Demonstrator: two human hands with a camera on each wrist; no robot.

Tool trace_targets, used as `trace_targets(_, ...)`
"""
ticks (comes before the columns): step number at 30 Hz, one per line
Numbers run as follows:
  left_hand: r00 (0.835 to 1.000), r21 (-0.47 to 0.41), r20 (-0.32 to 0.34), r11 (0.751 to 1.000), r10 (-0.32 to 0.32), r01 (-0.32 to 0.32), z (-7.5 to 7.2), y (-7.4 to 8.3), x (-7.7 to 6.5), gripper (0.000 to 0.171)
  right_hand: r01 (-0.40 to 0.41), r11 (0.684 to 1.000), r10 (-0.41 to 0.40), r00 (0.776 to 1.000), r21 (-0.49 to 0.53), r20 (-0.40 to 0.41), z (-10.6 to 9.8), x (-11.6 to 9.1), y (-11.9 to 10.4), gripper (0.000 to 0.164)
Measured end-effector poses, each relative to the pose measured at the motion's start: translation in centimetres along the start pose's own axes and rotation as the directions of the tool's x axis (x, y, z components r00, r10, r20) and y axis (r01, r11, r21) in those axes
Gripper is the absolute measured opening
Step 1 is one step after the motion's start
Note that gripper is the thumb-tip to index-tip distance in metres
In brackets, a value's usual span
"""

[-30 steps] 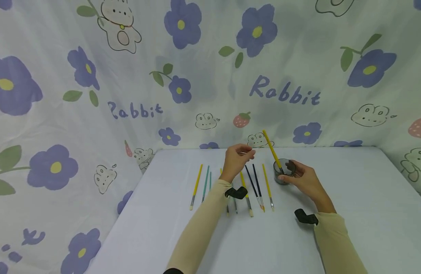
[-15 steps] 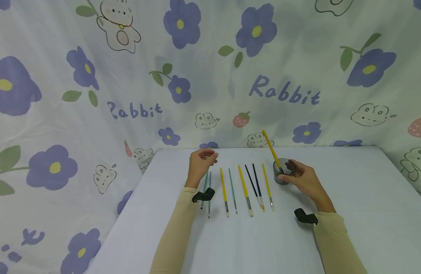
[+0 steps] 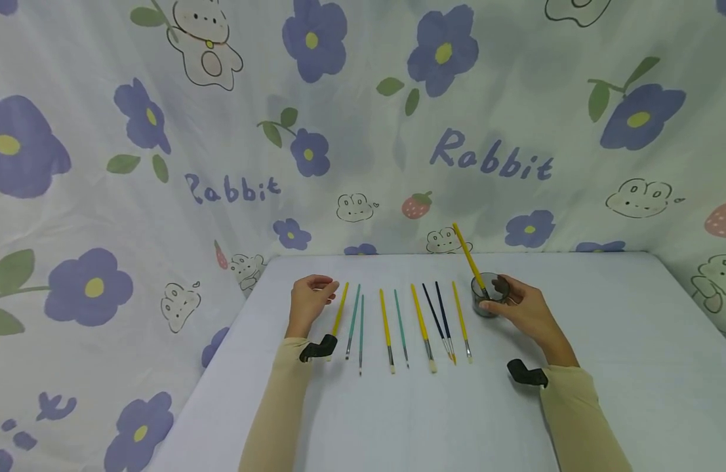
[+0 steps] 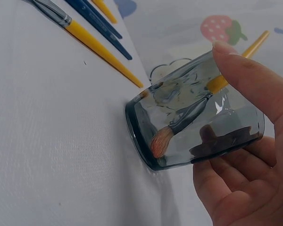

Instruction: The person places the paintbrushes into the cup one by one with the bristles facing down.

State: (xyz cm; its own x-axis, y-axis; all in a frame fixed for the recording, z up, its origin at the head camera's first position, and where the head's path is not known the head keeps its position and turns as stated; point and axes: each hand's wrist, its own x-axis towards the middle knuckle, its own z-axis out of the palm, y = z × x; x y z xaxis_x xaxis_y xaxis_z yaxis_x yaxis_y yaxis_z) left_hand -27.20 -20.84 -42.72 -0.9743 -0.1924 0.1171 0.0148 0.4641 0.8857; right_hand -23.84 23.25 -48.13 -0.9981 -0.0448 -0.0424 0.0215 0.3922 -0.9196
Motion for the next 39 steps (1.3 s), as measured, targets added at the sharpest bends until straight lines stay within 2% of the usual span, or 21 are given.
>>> trace_targets(8,0.996,0.131,0.011,0.987,-0.090,0.088,0.2,-2.7,-0.4,0.026,0.007,1.000,-0.007,1.000,0.011,-0.005,0.0,0.0,0.0,0.107)
trace_targets(14,0.987,0.256,0.050,0.957,-0.154,0.137,0.4,-3.3,-0.6,0.029,0.011,1.000,-0.011,1.000,0.022,-0.006,0.1,0.0,0.2,0.106)
trace_targets(18,0.982,0.339,0.075,0.931,-0.172,0.137,0.6,-3.5,-0.6,0.029,0.008,1.000,-0.008,1.000,0.023,-0.003,0.1,0.1,0.2,0.106)
trace_targets(23,0.979,0.392,0.082,0.909,-0.187,0.141,0.9,-3.7,-0.6,0.026,-0.001,1.000,0.001,1.000,0.011,-0.007,0.1,0.2,0.2,0.108)
trace_targets(33,0.974,0.440,0.099,0.887,-0.206,0.143,1.0,-3.1,-1.0,0.021,-0.017,1.000,0.017,1.000,0.004,-0.004,0.1,0.1,0.0,0.108)
trace_targets(39,0.978,0.475,0.106,0.873,-0.181,0.110,1.1,-2.9,-0.9,0.016,0.001,1.000,-0.001,1.000,0.005,-0.002,0.1,0.1,-0.2,0.106)
